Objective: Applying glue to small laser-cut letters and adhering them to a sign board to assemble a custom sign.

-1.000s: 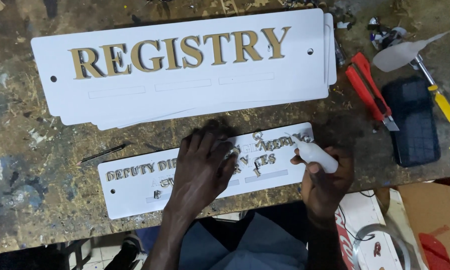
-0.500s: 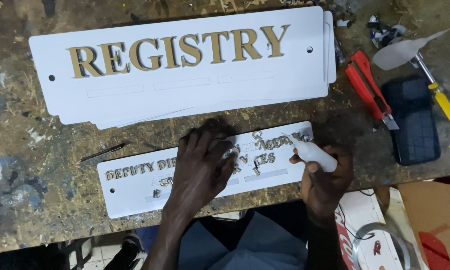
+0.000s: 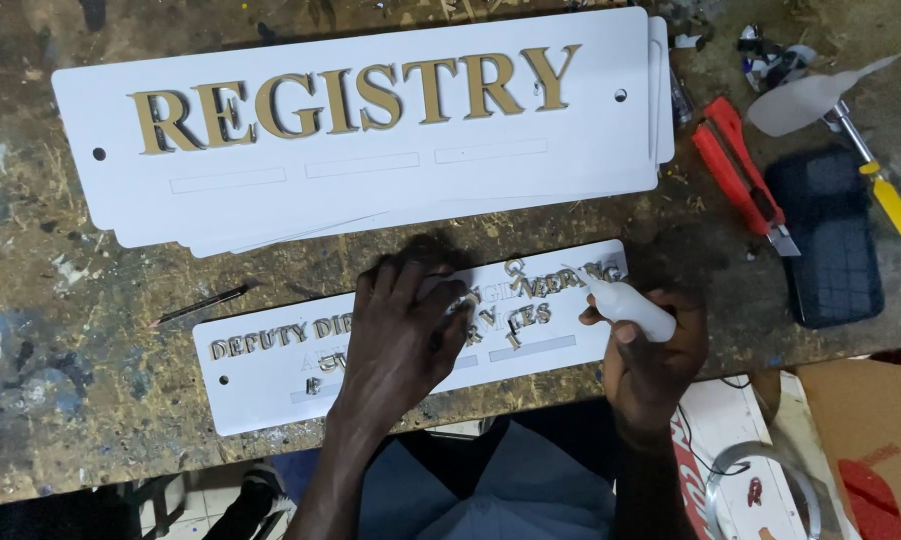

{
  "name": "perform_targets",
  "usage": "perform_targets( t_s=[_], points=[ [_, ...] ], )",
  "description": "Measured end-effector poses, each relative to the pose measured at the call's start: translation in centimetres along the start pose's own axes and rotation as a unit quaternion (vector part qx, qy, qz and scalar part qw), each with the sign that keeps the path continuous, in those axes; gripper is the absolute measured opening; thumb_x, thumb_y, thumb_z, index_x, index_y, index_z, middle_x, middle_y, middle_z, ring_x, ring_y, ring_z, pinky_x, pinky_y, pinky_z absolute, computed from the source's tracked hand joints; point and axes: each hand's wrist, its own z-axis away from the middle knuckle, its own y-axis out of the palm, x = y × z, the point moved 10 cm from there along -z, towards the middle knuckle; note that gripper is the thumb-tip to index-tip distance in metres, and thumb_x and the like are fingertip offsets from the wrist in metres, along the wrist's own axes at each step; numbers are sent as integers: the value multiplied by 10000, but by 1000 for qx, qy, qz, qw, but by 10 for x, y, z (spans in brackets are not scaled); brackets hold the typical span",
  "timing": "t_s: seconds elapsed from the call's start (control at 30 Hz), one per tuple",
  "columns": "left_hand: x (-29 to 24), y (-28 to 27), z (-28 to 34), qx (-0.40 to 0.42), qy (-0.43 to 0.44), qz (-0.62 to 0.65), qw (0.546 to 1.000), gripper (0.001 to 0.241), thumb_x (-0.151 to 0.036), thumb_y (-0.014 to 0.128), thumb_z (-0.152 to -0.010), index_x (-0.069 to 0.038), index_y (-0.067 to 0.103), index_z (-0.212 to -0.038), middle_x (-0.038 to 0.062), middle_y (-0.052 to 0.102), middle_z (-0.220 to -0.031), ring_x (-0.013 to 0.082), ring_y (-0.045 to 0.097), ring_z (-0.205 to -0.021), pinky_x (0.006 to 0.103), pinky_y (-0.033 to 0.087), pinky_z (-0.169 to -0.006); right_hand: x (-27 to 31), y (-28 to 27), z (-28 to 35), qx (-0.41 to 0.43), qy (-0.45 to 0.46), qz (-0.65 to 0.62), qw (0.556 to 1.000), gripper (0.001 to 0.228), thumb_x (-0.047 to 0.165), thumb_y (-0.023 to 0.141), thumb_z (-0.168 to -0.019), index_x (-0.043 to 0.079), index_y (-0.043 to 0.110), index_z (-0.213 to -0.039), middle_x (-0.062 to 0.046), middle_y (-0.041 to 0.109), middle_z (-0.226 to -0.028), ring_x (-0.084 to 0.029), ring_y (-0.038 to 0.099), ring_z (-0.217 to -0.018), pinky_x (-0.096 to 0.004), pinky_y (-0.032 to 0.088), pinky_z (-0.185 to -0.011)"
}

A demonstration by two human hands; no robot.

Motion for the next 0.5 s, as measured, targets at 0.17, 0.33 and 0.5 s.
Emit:
perform_targets(
  t_s=[0.17,0.33,0.5],
  points=[
    [-2,-3,-2,-7,-1,-5,1000,212,-300,802,-974,-193,855,-1149,120,741,-1211,391,685,-1119,550,505,-945,-4,-4,1,1,0,-1,1000,444,150,834,-981,68,549,-1311,-244,726,-1258,-439,831,-1107,-516,741,-832],
    [-4,-4,-3,-14,3,-6,1000,211,-311,801,-974,-197,856,-1143,120,744,-1211,396,688,-1096,552,502,-945,2,3,-1,6,-2,-3,1000,441,153,827,-991,68,554,-1327,-243,721,-1266,-437,827,-1108,-512,742,-825],
    [-1,-1,-2,-19,0,-10,1000,208,-327,807,-974,-202,862,-1130,124,752,-1213,396,691,-1093,548,505,-940,-7,-10,3,4,-10,15,1000,486,184,839,-976,39,544,-1334,-270,719,-1242,-460,822,-1103,-531,740,-830]
  ],
)
